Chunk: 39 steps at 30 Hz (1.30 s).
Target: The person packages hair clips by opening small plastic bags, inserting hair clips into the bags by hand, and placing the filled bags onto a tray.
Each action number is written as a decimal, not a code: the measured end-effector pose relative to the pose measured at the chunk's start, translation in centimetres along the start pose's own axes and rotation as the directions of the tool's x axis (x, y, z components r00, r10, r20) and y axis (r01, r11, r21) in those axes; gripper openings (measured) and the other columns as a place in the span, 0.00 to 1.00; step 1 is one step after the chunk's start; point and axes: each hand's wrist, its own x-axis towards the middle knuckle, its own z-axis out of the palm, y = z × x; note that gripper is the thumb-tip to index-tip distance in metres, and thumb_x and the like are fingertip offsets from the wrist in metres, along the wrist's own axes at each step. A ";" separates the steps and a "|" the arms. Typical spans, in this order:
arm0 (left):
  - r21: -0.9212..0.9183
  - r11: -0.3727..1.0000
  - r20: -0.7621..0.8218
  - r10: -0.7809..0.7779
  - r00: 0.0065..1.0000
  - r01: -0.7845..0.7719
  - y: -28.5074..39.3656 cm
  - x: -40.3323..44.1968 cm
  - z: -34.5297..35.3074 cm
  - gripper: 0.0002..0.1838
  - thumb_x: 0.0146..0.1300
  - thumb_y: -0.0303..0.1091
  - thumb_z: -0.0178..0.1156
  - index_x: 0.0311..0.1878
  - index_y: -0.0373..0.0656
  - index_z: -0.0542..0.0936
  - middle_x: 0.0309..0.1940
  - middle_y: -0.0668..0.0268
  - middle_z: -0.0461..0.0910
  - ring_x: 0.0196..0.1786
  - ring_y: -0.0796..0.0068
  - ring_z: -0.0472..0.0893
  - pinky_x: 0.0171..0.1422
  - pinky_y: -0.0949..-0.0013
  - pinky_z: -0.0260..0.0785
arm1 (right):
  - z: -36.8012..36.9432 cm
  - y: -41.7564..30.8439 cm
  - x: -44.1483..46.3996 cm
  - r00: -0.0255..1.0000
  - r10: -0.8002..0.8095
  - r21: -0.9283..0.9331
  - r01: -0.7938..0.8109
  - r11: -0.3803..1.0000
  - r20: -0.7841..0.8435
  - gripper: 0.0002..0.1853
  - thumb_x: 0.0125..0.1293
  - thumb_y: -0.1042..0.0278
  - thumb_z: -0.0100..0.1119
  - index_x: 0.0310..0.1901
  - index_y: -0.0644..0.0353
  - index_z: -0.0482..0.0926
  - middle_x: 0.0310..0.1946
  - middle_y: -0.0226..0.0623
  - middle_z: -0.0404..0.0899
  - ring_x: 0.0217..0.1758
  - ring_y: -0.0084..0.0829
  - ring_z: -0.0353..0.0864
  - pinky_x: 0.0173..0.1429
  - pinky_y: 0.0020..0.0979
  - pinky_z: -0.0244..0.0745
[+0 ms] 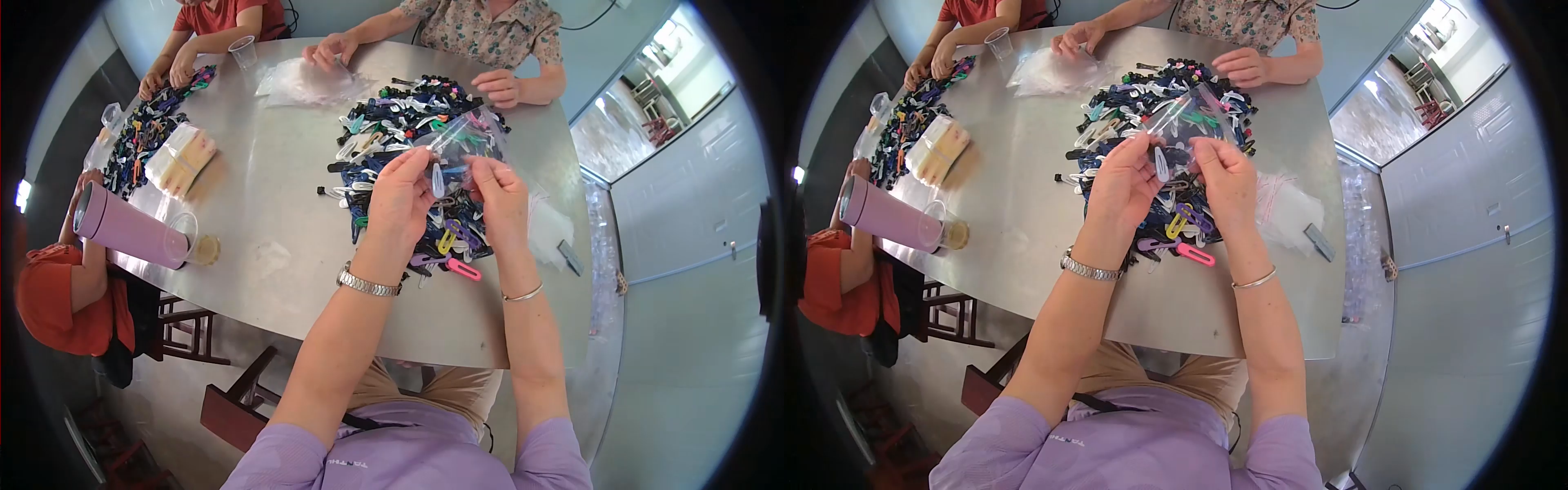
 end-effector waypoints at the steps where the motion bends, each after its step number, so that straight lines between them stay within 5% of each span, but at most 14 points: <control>1: 0.013 1.000 0.023 0.024 0.999 -0.025 -0.1 0.1 -0.1 0.05 0.64 0.33 0.59 0.39 0.43 0.78 0.33 0.68 0.80 0.34 0.74 0.78 0.40 0.68 0.71 | -0.2 -0.2 0.0 0.999 -0.038 -0.011 0.038 0.999 0.015 0.14 0.68 0.60 0.57 0.42 0.63 0.83 0.32 0.25 0.79 0.33 0.15 0.72 0.36 0.18 0.67; 6: 0.004 1.000 -0.033 -0.003 0.999 0.003 0.6 0.1 -0.2 0.07 0.63 0.33 0.60 0.40 0.41 0.78 0.34 0.65 0.80 0.35 0.71 0.80 0.41 0.67 0.74 | -1.6 -0.5 0.5 0.993 -0.117 -0.084 0.115 0.990 -0.010 0.13 0.69 0.61 0.56 0.43 0.63 0.82 0.31 0.25 0.79 0.33 0.15 0.73 0.37 0.18 0.68; 18: 0.103 0.992 0.013 -0.071 0.997 0.069 -0.1 -0.2 0.5 0.08 0.63 0.35 0.61 0.39 0.41 0.76 0.30 0.67 0.77 0.30 0.74 0.78 0.36 0.69 0.74 | -1.1 -0.4 0.4 0.998 -0.055 0.118 0.057 0.991 -0.019 0.11 0.69 0.63 0.55 0.44 0.62 0.80 0.35 0.27 0.81 0.33 0.15 0.73 0.37 0.18 0.68; 23: 0.079 0.996 0.003 -0.039 0.999 0.039 -0.3 -0.3 0.2 0.06 0.64 0.33 0.60 0.39 0.41 0.78 0.32 0.67 0.80 0.31 0.75 0.79 0.38 0.70 0.75 | -0.7 0.6 0.4 0.996 -0.079 -0.015 0.078 0.997 -0.045 0.11 0.67 0.65 0.58 0.41 0.64 0.80 0.31 0.27 0.79 0.30 0.14 0.69 0.33 0.18 0.64; 29: 0.187 0.978 -0.070 0.103 0.992 -0.088 -0.6 -0.4 0.4 0.05 0.65 0.32 0.59 0.39 0.41 0.78 0.32 0.68 0.80 0.31 0.77 0.79 0.35 0.74 0.74 | -0.5 0.7 0.2 0.992 -0.116 0.016 0.117 0.993 -0.039 0.10 0.66 0.66 0.59 0.38 0.65 0.81 0.28 0.26 0.78 0.28 0.14 0.68 0.33 0.18 0.63; 37: 0.533 0.767 0.037 0.399 0.916 -0.356 -0.6 -0.3 0.5 0.07 0.65 0.34 0.59 0.38 0.40 0.79 0.29 0.71 0.79 0.28 0.84 0.76 0.34 0.79 0.71 | -0.7 -0.6 0.3 0.996 -0.088 0.087 0.090 0.992 -0.027 0.09 0.66 0.67 0.60 0.41 0.65 0.81 0.31 0.28 0.80 0.31 0.15 0.71 0.36 0.18 0.66; 39: 0.459 0.801 0.035 0.416 0.909 -0.384 -0.9 -0.4 0.8 0.07 0.65 0.32 0.59 0.35 0.37 0.78 0.25 0.71 0.77 0.27 0.85 0.74 0.31 0.80 0.69 | -1.0 -0.9 0.3 0.996 -0.090 0.078 0.091 0.993 -0.018 0.10 0.65 0.69 0.60 0.43 0.65 0.81 0.31 0.29 0.81 0.33 0.16 0.73 0.38 0.19 0.68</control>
